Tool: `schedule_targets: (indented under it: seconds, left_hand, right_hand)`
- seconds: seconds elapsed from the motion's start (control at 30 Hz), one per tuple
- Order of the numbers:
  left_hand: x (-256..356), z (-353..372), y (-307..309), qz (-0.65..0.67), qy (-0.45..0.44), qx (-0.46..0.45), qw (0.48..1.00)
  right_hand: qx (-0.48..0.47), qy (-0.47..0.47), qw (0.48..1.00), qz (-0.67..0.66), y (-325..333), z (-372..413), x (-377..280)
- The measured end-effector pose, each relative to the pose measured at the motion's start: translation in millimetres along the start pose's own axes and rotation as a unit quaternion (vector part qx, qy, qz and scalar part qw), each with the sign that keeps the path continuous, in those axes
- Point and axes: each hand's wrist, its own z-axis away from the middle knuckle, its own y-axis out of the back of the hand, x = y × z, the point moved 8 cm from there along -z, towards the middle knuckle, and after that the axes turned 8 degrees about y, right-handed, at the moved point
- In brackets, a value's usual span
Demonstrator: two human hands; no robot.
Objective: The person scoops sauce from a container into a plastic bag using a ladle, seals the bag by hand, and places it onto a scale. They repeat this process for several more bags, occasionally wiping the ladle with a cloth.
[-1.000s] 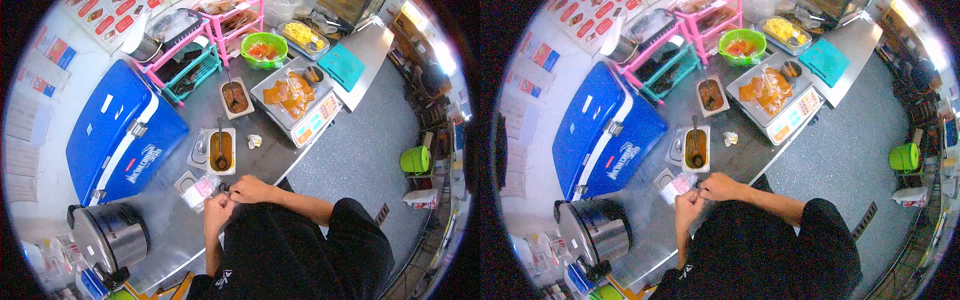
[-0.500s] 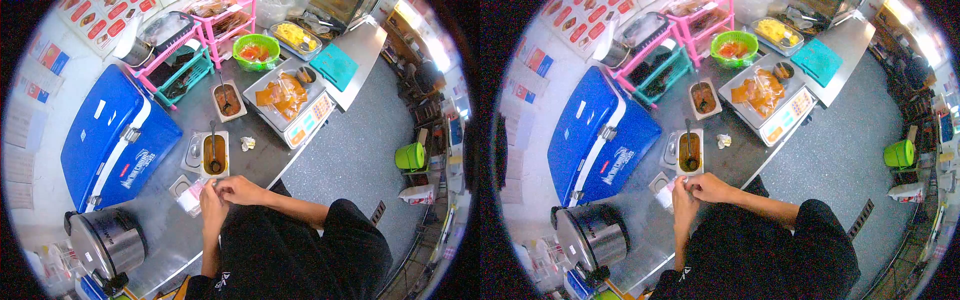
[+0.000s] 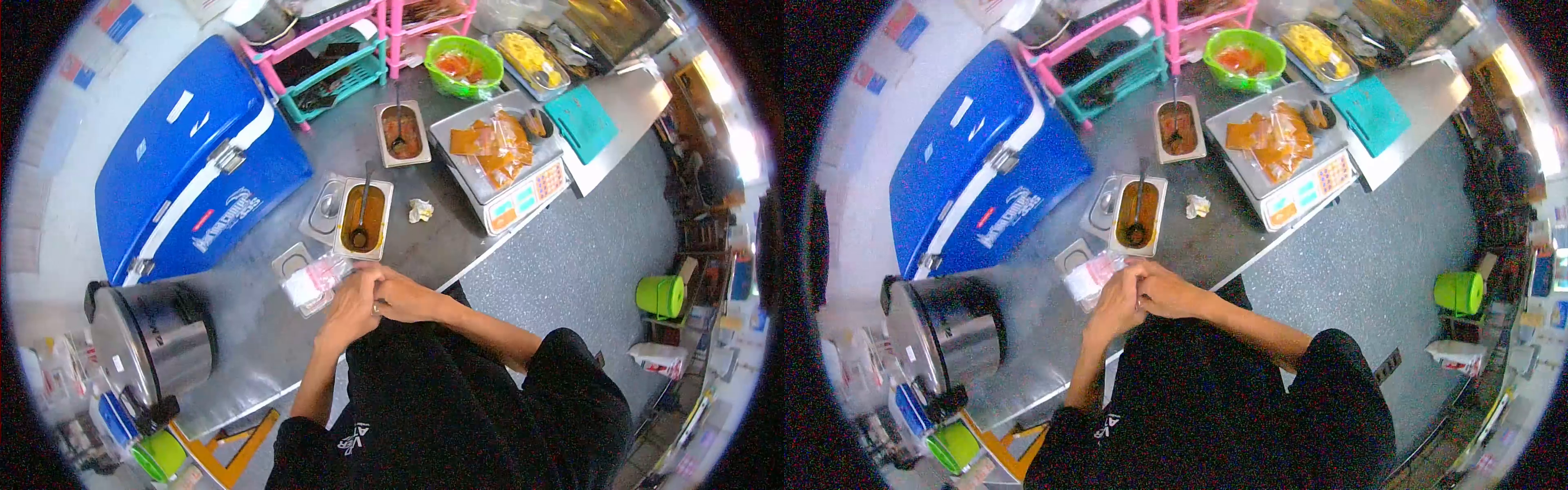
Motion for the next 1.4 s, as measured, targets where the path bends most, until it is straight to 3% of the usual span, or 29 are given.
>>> schedule_targets:
  seconds: [0.17, 0.27, 0.3, 0.37, 0.4, 0.47, 0.5, 0.6, 0.67, 0.77, 0.87, 1.0, 1.17, 1.23, 1.4]
  left_hand:
    - [-3, -4, 7, -0.035, 0.032, 0.074, 0.996]
    - [-45, -4, -5, 0.041, 0.12, 0.119, 0.985]
    - [-67, 2, -4, 0.087, 0.22, 0.135, 0.962]
    - [-129, 16, -20, 0.203, 0.274, 0.21, 0.916]
    - [-157, 27, -34, 0.259, 0.302, 0.244, 0.885]
    - [-181, 28, -56, 0.415, 0.31, 0.279, 0.809]
    - [-189, 26, -63, 0.488, 0.307, 0.297, 0.762]
    - [-187, 10, -64, 0.535, 0.253, 0.339, 0.731]
    - [-184, 5, -63, 0.552, 0.256, 0.325, 0.724]
    - [-193, -3, -71, 0.572, 0.251, 0.312, 0.716]
    - [-190, -8, -70, 0.551, 0.243, 0.316, 0.733]
    - [-168, -13, -56, 0.487, 0.248, 0.31, 0.778]
    - [-155, -13, -53, 0.411, 0.235, 0.327, 0.818]
    - [-149, -13, -53, 0.427, 0.243, 0.322, 0.809]
    - [-141, -12, -55, 0.414, 0.227, 0.33, 0.818]
  right_hand:
    - [-0.053, -0.078, 0.995, -0.028, -5, -4, 19]
    - [-0.166, -0.132, 0.97, -0.119, 11, -25, 31]
    - [-0.216, -0.157, 0.955, -0.127, 15, -30, 44]
    - [0.034, -0.199, 0.979, 0.014, 58, -44, 94]
    - [0.068, -0.203, 0.966, 0.147, 82, -54, 107]
    - [0.131, -0.172, 0.941, 0.261, 103, -72, 144]
    - [0.067, -0.181, 0.935, 0.297, 99, -82, 155]
    - [-0.099, -0.193, 0.895, 0.39, 87, -97, 170]
    - [-0.185, -0.188, 0.862, 0.434, 76, -95, 175]
    - [-0.266, -0.205, 0.856, 0.393, 78, -81, 171]
    - [-0.328, -0.16, 0.871, 0.33, 58, -59, 165]
    - [-0.294, -0.137, 0.889, 0.323, 48, -44, 140]
    - [-0.262, -0.223, 0.832, 0.435, 75, -27, 113]
    - [-0.236, -0.251, 0.82, 0.456, 87, -20, 111]
    - [-0.14, -0.234, 0.854, 0.443, 76, 10, 125]
